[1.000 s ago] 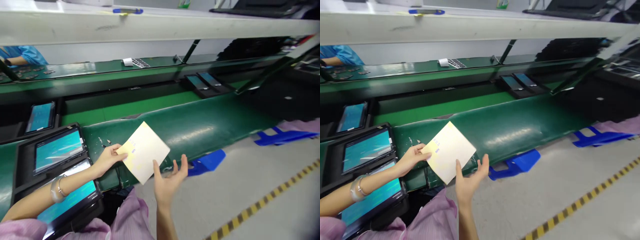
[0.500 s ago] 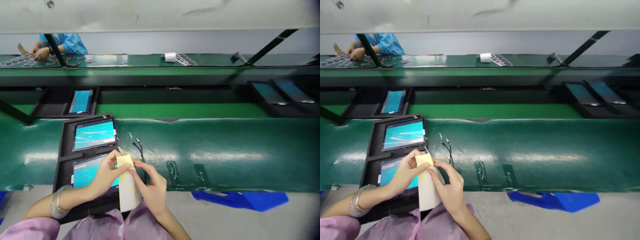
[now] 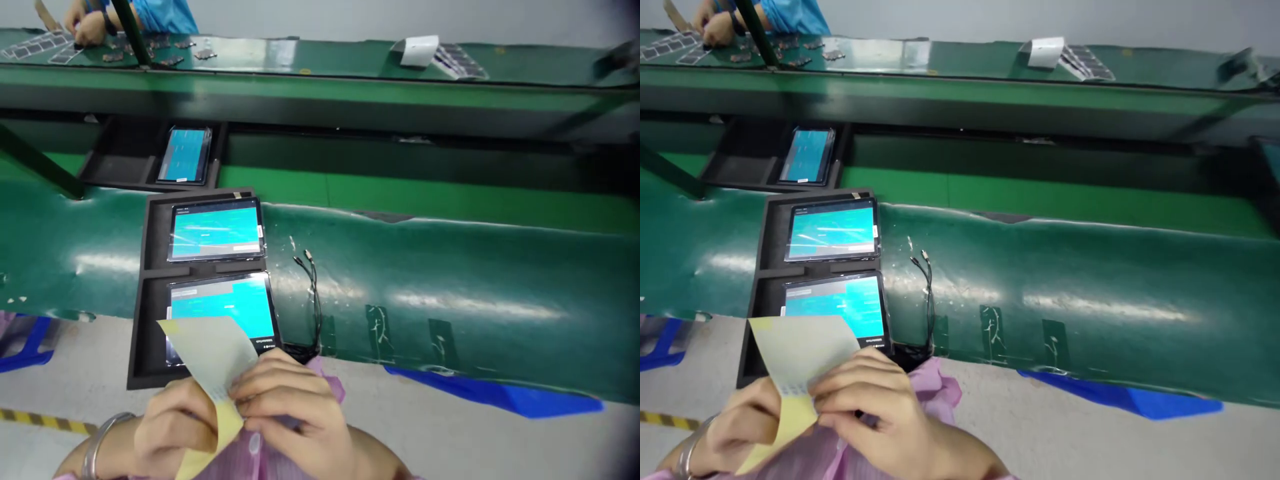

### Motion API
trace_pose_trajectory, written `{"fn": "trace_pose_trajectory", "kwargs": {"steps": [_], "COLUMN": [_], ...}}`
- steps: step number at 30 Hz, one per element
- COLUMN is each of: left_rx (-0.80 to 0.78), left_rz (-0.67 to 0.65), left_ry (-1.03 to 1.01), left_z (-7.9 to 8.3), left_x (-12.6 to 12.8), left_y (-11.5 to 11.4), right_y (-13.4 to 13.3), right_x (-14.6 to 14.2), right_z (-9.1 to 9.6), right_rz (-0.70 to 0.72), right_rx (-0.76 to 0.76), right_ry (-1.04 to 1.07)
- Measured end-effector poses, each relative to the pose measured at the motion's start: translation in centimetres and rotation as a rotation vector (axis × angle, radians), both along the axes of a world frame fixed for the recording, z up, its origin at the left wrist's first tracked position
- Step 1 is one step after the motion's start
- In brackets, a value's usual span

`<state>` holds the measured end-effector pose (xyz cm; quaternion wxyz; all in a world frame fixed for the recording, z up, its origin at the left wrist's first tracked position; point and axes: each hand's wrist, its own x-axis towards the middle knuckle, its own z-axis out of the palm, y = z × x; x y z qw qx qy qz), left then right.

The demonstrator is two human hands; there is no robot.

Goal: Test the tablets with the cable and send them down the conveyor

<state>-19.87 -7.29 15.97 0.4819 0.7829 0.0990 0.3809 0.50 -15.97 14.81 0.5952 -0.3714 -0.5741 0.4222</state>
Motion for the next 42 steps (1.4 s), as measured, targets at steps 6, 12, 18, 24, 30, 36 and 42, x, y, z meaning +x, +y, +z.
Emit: {"fn": "trace_pose_trajectory", "kwargs": {"steps": [6,12,18,24,30,36,42], "left_rx": [-0.145,-0.276,-0.432,-0.384,-0.397,-0.448,-0.455], "left_rz": [0.240,0.558,1.078,1.312,1.391,1.316,1.301], "left_ry": [-0.033,-0.077,-0.192,-0.220,-0.246,-0.250,-0.213], "left_z": [-1.0,-2.5,-4.2,-4.2,-4.2,-4.6,-4.3], "left_x": [-0.7,-3.2,-7.6,-9.1,-9.1,-9.2,-9.4], "left_y": [-1.9,-1.9,-0.2,0.4,0.9,1.8,1.8], "right_y": [1.3,2.2,5.8,6.5,5.5,5.8,2.0], "right_x": [-2.5,-2.1,1.6,2.7,1.0,-1.6,-3.1], "right_z": [0.4,-1.9,-7.5,-8.5,-8.5,-8.7,-5.8], "right_rz": [-0.103,-0.379,-0.500,-0.437,-0.571,-0.479,0.088], "right_rx": [-0.119,-0.145,0.096,0.141,0.053,-0.023,-0.082], "right_ry": [0.053,-0.060,-0.855,-1.042,-1.168,-1.255,-0.952]}}
